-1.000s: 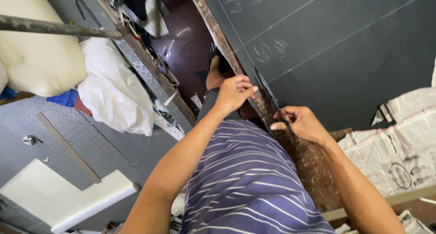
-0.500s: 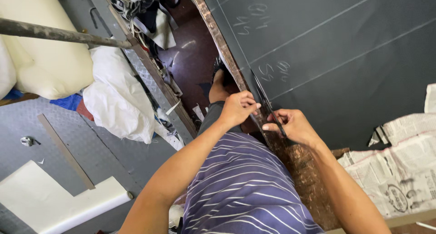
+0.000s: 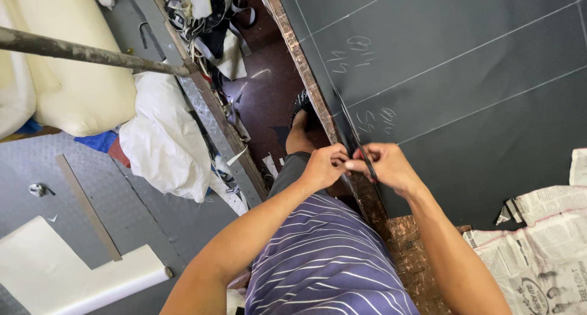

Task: The person marks straight vertical lines on a large dark fabric sheet laid on a workbench, using a long straightedge strip and a white marker, writing size labels beside the lines. The person then picks up scissors and cuts along the marked lines, steadying the fabric with the other hand.

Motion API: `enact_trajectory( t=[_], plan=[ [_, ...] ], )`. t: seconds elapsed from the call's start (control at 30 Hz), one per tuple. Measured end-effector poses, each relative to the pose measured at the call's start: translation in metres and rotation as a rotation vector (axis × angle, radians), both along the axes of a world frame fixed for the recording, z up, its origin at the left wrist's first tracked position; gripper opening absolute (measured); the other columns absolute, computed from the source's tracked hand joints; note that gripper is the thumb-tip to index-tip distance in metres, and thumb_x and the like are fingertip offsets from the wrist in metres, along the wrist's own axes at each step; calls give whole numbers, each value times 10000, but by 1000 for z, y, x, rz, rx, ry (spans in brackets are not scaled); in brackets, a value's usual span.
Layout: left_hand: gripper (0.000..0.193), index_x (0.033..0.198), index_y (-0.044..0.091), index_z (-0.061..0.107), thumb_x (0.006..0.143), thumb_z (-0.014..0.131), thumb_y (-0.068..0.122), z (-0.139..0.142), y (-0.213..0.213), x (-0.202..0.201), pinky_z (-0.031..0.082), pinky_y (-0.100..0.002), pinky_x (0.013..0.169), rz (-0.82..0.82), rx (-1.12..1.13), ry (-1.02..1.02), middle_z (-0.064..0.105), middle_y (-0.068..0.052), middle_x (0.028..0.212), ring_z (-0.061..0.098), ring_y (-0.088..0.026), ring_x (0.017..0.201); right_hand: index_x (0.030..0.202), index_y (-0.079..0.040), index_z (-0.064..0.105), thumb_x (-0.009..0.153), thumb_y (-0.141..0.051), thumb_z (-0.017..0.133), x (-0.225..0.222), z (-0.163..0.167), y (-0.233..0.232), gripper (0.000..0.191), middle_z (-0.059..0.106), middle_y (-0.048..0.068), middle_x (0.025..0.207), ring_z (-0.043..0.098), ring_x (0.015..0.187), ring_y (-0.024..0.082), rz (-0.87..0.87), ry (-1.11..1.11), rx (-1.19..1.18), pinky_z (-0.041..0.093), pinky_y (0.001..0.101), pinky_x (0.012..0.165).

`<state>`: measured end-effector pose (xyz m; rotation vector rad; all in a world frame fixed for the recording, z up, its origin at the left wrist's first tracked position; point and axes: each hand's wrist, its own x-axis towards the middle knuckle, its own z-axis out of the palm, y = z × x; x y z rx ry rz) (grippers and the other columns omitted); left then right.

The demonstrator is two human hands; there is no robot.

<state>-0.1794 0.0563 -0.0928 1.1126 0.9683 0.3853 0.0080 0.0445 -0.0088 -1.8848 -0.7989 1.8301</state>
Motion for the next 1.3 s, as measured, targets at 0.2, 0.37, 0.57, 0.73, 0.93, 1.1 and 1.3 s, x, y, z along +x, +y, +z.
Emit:
enact_trajectory(
  t=[0.2, 0.37, 0.57, 0.73, 0.93, 1.1, 1.3],
  plan=[
    [116, 965, -24, 655, 925, 731, 55, 11, 5, 0, 588, -290, 686, -34, -19, 46, 764, -131, 831, 768, -147, 762, 898, -4, 740, 767, -216, 887, -4, -2, 20, 289, 595, -12, 608, 507, 511, 61, -15, 39, 43, 385, 235, 462],
    [194, 1059, -5, 679, 877, 729, 40, 15, 11, -2, 602, -286, 704, -62, -1, 48, 757, -90, 855, 764, -162, 742, 894, -18, 743, 758, -218, 880, -10, 2, 40, 277, 610, -12, 598, 522, 497, 65, -8, 6, 10, 406, 238, 458],
    [152, 986, -60, 671, 893, 737, 41, 13, 15, -2, 601, -314, 653, -86, -20, 20, 758, -124, 842, 771, -186, 742, 887, -13, 746, 769, -223, 885, -15, 0, 75, 279, 590, -5, 588, 501, 485, 67, -5, 26, 52, 397, 246, 455],
    [132, 959, -40, 663, 898, 742, 47, 13, 24, -5, 618, -295, 706, -116, -22, -21, 770, -133, 877, 779, -178, 778, 893, -16, 751, 750, -203, 892, -17, 4, 95, 274, 575, 10, 560, 488, 466, 86, 11, -27, -30, 384, 260, 449],
    [145, 906, -41, 646, 904, 743, 67, 16, 37, -9, 607, -309, 666, -205, -45, -34, 763, -150, 856, 771, -186, 746, 912, -8, 736, 753, -216, 888, -26, 1, 133, 302, 555, -34, 565, 500, 482, 56, -27, 58, 6, 413, 241, 459],
    [135, 930, -24, 668, 897, 746, 81, 18, 49, -10, 596, -319, 634, -268, -23, -28, 765, -150, 859, 761, -190, 709, 908, -8, 744, 749, -201, 893, -28, 5, 153, 291, 549, -20, 552, 474, 470, 68, 1, 10, -32, 386, 252, 449],
    [160, 984, -8, 692, 902, 756, 114, 17, 60, -14, 611, -329, 675, -360, 11, -2, 768, -171, 885, 780, -223, 753, 913, -9, 743, 762, -205, 886, -39, 3, 194, 286, 551, -38, 557, 480, 476, 51, 1, 45, 6, 388, 235, 458]
  ],
)
